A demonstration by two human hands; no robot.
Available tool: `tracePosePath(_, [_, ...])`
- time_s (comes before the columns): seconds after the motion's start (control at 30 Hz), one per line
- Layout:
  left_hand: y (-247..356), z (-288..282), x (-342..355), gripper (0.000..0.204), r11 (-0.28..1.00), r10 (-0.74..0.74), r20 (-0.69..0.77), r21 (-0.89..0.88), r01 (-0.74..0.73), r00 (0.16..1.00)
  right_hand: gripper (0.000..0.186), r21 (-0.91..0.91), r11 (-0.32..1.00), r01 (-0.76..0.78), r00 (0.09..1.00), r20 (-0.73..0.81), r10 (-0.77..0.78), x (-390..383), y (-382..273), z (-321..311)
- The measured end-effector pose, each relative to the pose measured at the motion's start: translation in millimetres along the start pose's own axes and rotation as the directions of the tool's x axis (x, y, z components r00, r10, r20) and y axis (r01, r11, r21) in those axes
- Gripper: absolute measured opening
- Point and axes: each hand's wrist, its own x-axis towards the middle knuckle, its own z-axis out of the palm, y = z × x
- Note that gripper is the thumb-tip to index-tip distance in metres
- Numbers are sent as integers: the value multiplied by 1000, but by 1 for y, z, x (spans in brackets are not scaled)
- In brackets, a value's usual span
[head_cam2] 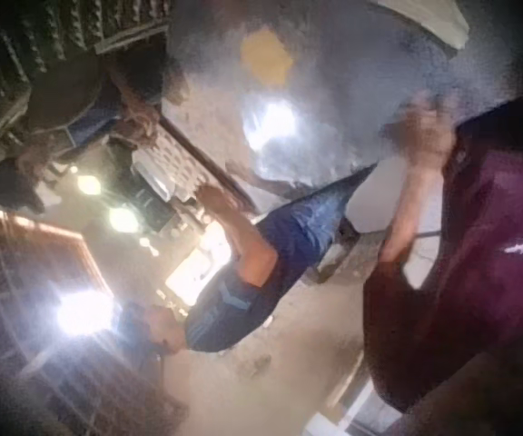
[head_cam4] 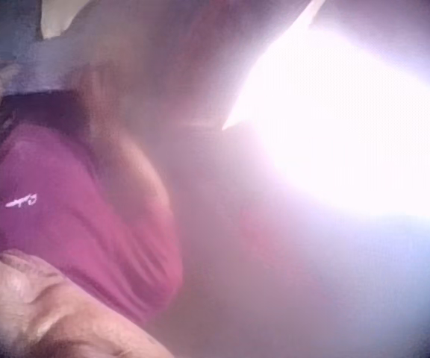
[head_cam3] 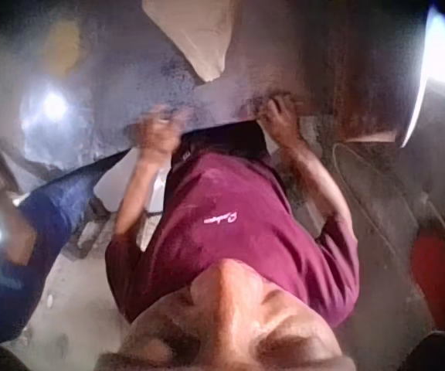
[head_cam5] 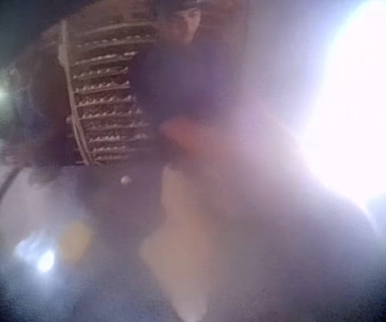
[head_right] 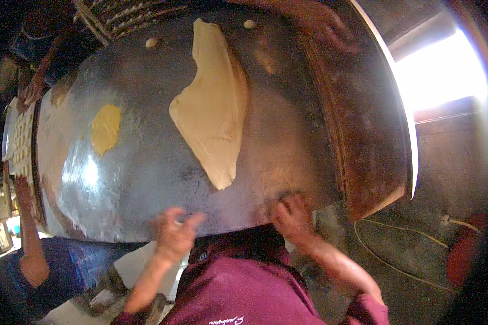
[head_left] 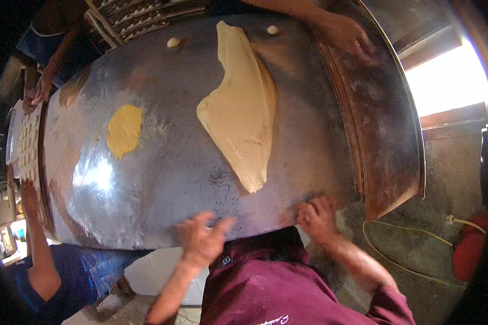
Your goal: The person tears small pieces of dough from a large mass on a metal table, rolls them into balls by hand, and places them on a wooden board. They briefly operate a dough mixer before returning to the table to continue shaping dough balls.
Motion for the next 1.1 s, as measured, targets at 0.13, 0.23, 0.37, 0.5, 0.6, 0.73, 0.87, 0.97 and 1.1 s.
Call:
tracePosePath(0.13, [-3, 9, 30, 22, 955, -277, -42, 97, 280, 960, 45, 341, 932, -121, 967, -170, 188, 53, -15, 1])
tracePosePath(0.23, [18, 12, 24, 10, 998, -67, 89, 13, 66, 994, 52, 385, 923, -6, 1000, 29, -5, 37, -33, -9])
tracePosePath(0.37, [-12, -2, 16, 8, 944, -256, 120, 245, 221, 959, 54, 164, 982, 90, 996, 9, -93, 37, 4, -13])
tracePosePath(0.5, [-6, 4, 48, 9, 969, -244, -28, 41, 245, 969, 52, 314, 948, 47, 971, -236, 30, 65, -6, 16])
tracePosePath(0.6, [-4, 0, 32, 10, 985, -170, 162, 33, 167, 972, 52, 327, 942, 71, 990, -139, -26, 63, -8, 33])
tracePosePath(0.73, [-19, 1, 39, 11, 963, -263, 64, 84, 258, 963, 55, 284, 959, 19, 970, -238, 51, 76, -5, 20])
tracePosePath(0.87, [-10, 6, 44, 11, 977, -210, 57, 45, 208, 976, 57, 369, 929, -35, 991, -110, 81, 67, -14, -3])
tracePosePath(0.97, [-22, 1, 35, 13, 982, -187, 175, 48, 181, 967, 59, 392, 919, -32, 981, -162, 103, 76, -11, -18])
tracePosePath(1.1, [-27, 9, 40, 12, 964, -231, -25, 129, 233, 973, 61, 374, 918, -129, 959, -189, 212, 88, -7, 1])
